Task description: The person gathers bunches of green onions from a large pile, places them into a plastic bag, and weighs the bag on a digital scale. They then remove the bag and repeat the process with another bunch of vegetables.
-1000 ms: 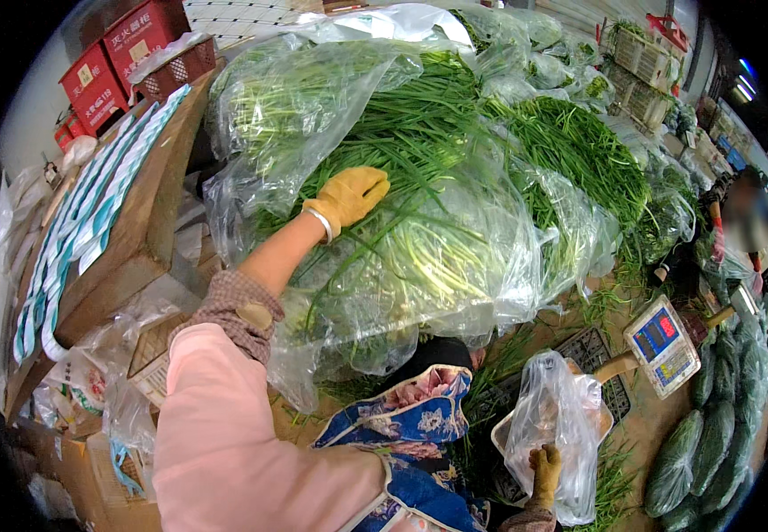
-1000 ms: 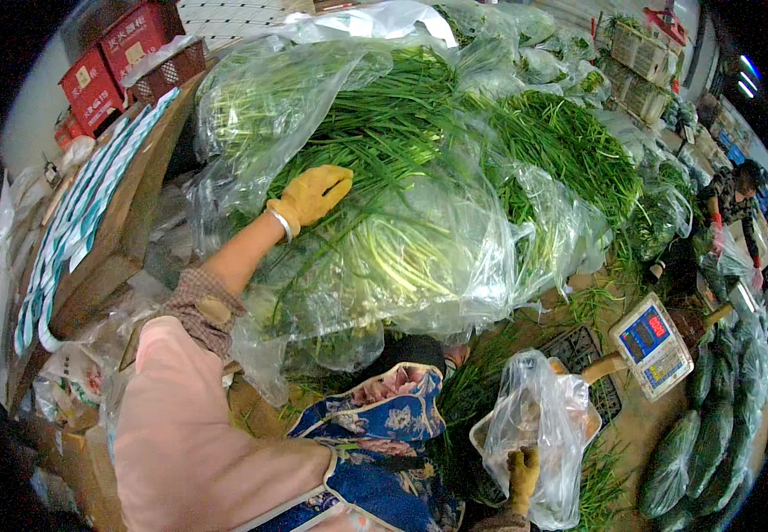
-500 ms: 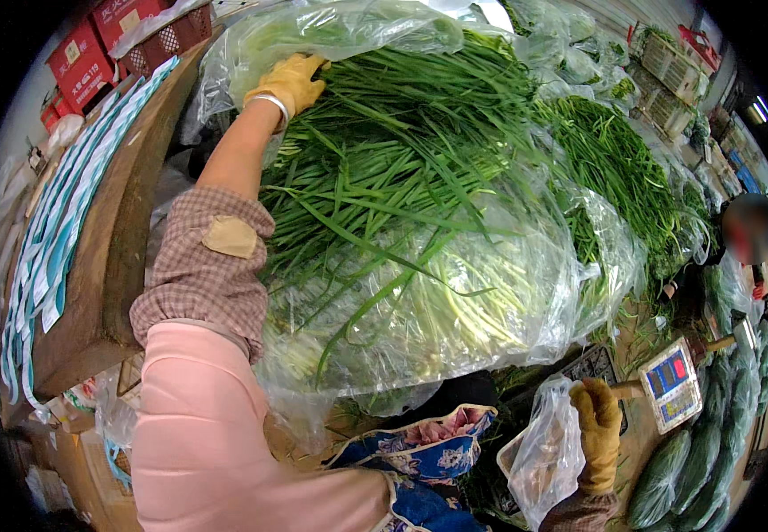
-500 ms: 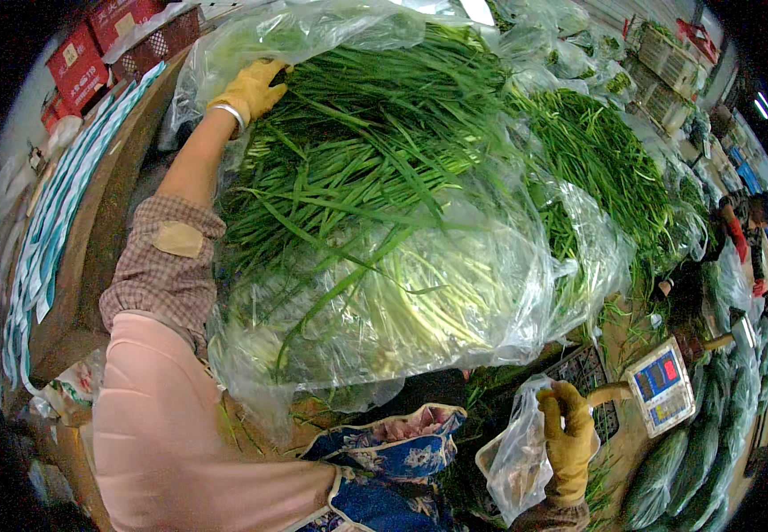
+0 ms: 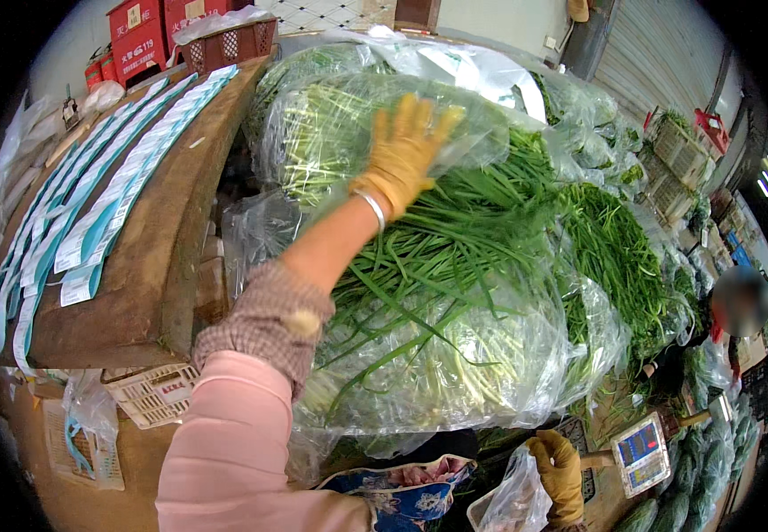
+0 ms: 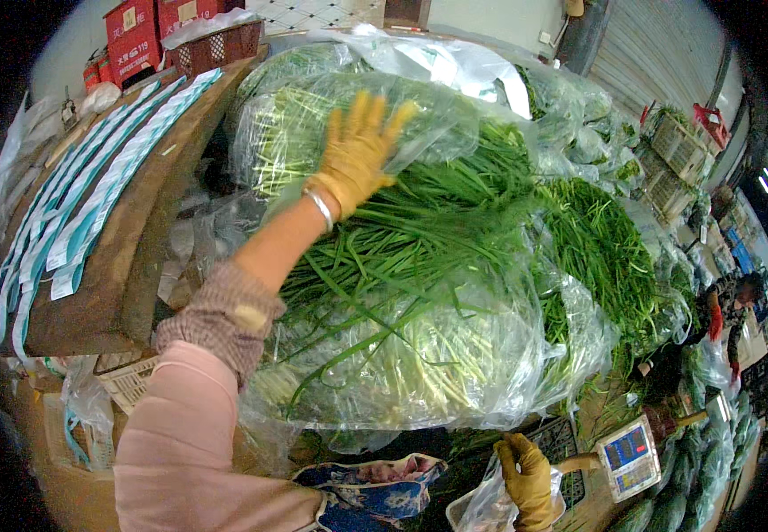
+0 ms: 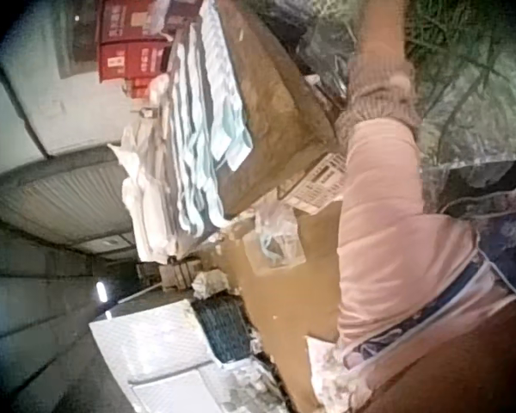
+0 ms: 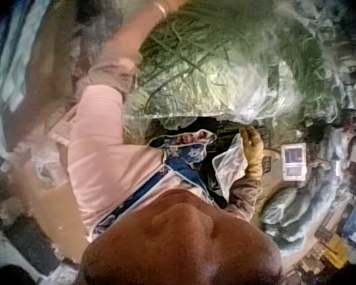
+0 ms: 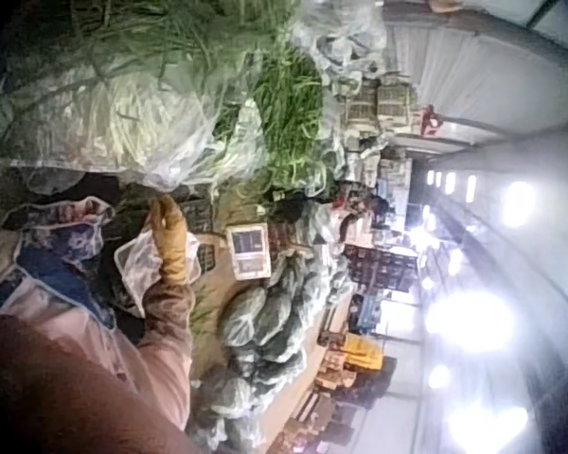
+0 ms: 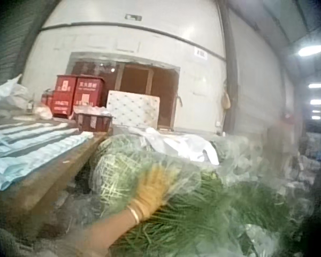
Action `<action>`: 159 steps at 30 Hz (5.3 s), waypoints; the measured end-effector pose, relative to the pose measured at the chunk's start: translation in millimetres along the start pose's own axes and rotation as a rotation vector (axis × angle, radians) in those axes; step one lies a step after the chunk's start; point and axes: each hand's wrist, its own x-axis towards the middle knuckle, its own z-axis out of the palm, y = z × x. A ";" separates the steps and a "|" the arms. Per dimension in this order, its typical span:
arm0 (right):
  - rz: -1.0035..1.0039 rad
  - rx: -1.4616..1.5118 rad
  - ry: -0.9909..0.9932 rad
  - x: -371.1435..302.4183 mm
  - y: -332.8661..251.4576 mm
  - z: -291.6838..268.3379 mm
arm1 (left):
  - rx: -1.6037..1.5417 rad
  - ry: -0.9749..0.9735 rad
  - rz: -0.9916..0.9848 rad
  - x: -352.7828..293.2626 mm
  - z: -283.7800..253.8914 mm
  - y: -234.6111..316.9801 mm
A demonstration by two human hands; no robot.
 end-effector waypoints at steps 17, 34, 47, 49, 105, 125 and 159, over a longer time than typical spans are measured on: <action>0.241 0.189 -0.039 -45.2 22.6 -0.3 | -0.978 -0.190 -0.311 -70.5 -27.0 19.2; 0.147 0.220 -0.015 -53.2 32.6 0.0 | -0.902 -0.554 -0.204 -84.0 -76.7 52.6; 0.287 0.060 -0.031 -65.8 47.0 -4.2 | -0.408 0.250 0.198 40.4 -83.6 3.1; 0.173 -0.016 -0.079 -60.4 48.3 6.2 | -0.711 -0.305 0.264 3.5 -68.1 33.0; -0.623 -0.561 -0.058 450.9 -51.6 95.5 | 0.201 -0.303 0.050 113.1 226.6 -139.0; -0.439 -0.874 -0.181 349.5 -118.3 62.5 | 0.115 -0.310 0.025 114.9 209.2 -128.8; -0.313 -0.494 -0.199 154.0 -112.5 110.4 | -0.056 -0.491 -0.071 32.3 160.6 -90.7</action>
